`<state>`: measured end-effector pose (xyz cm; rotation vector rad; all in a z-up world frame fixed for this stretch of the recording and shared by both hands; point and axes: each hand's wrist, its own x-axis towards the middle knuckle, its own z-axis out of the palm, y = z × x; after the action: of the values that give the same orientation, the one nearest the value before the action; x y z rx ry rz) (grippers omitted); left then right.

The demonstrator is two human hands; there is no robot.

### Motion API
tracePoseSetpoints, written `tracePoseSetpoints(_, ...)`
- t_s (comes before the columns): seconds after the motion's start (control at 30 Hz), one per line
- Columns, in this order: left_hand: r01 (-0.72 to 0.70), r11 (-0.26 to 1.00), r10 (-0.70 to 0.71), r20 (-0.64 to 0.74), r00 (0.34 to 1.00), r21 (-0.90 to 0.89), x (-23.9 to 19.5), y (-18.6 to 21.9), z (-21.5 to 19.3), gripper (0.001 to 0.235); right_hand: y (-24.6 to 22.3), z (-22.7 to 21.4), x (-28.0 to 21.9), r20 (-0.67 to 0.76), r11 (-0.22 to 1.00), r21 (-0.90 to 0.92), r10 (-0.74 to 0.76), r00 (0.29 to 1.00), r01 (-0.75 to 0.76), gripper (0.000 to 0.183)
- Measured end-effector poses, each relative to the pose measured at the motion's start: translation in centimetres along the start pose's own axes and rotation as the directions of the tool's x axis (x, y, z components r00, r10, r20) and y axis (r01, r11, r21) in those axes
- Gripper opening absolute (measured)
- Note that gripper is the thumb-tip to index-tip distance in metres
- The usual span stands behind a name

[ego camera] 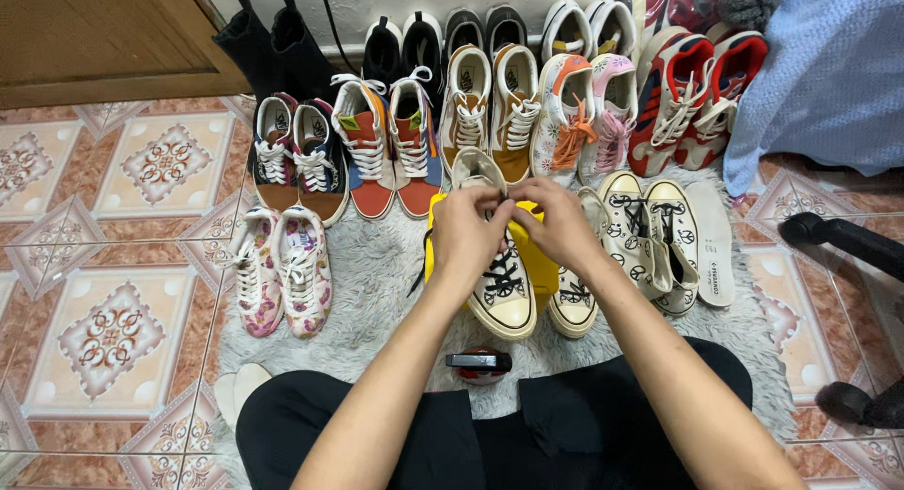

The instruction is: The person sits on a rug and laces a white sneaker with black laces. They thread the laces through the eyelets, pull them tight, and tie a knot. The person then picks up the shoe to inspect the lacing before placing it back down.

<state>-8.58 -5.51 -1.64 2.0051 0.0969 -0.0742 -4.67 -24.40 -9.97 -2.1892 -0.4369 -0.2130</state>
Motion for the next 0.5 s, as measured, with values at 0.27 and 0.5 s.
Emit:
tracePoseSetpoints(0.27, -0.020, 0.992, 0.013, -0.061, 0.998, -0.125, 4.5, -8.2, 1.8, 0.033, -2.3, -4.7, 2.2, 0.048, 0.991, -0.097, -0.085, 0.995, 0.089, 0.012)
tracePoseSetpoints(0.5, -0.044, 0.941, 0.036, -0.031, 0.999, -0.334, 2.6, -8.1, -0.4, 0.041, -3.1, -3.0, 0.9, 0.147, 0.963, 0.128, -0.254, 0.956, 0.236, 0.006)
